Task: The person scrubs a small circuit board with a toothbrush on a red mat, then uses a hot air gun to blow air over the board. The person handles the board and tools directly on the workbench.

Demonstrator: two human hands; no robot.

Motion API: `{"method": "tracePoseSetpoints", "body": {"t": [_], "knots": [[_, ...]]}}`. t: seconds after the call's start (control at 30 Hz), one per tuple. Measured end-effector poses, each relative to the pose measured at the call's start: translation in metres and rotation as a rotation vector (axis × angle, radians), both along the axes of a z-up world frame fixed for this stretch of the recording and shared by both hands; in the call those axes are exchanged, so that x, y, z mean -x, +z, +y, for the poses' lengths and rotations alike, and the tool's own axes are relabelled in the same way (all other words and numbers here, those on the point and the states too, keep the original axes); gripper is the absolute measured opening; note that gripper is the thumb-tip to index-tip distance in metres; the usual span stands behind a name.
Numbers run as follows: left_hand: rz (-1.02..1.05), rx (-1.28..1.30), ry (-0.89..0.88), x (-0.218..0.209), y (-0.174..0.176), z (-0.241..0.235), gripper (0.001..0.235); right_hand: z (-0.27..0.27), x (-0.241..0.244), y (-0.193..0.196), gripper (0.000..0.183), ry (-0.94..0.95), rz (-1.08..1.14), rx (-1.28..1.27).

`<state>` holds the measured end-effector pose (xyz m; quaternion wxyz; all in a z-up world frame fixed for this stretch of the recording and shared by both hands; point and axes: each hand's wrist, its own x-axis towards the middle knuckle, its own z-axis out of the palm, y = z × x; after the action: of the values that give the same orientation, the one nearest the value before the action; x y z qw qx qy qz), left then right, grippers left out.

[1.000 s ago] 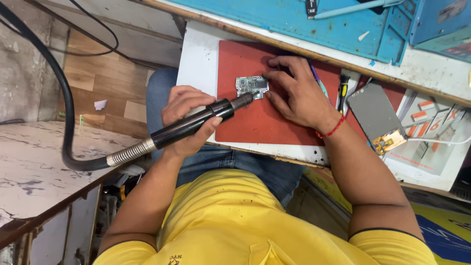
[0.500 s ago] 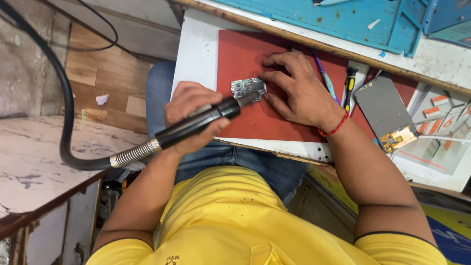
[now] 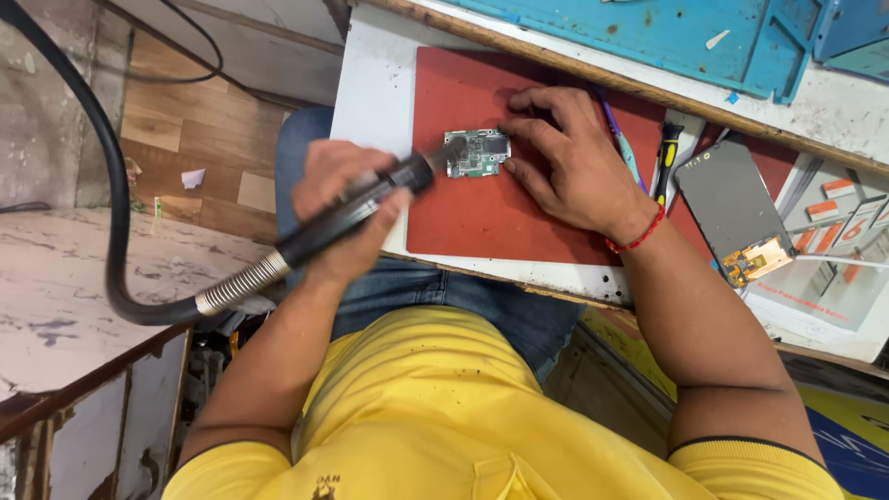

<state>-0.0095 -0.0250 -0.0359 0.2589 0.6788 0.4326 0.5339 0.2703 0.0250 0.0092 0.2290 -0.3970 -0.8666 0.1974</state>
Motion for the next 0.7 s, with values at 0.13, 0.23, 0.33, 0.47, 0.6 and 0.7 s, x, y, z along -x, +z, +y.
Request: {"method": "tracePoseSetpoints", "body": {"t": [0.13,0.23,0.33,0.47,0.6,0.7], "knots": [[0.012,0.079,-0.013,0.001,0.007,0.002,0.030,0.001,0.001,0.002,0.039,-0.014,0.007,-0.039],[-0.026,-0.010,-0.035,-0.003,0.010,0.004,0.035,0.003,0.002,-0.001,0.038,-0.024,0.016,-0.037],[-0.073,0.048,0.031,-0.003,0.006,0.001,0.032,-0.003,-0.001,-0.008,0.040,-0.030,0.005,-0.034],[-0.063,0.085,0.066,-0.004,0.002,0.001,0.031,-0.001,-0.003,-0.013,0.040,-0.036,-0.011,-0.016],[-0.073,0.025,-0.027,-0.003,0.003,0.004,0.023,0.000,-0.003,-0.013,0.042,-0.042,-0.017,-0.002],[0.042,-0.075,-0.092,-0.002,0.006,0.004,0.026,-0.003,-0.002,-0.011,0.042,-0.036,-0.020,0.006]]}}
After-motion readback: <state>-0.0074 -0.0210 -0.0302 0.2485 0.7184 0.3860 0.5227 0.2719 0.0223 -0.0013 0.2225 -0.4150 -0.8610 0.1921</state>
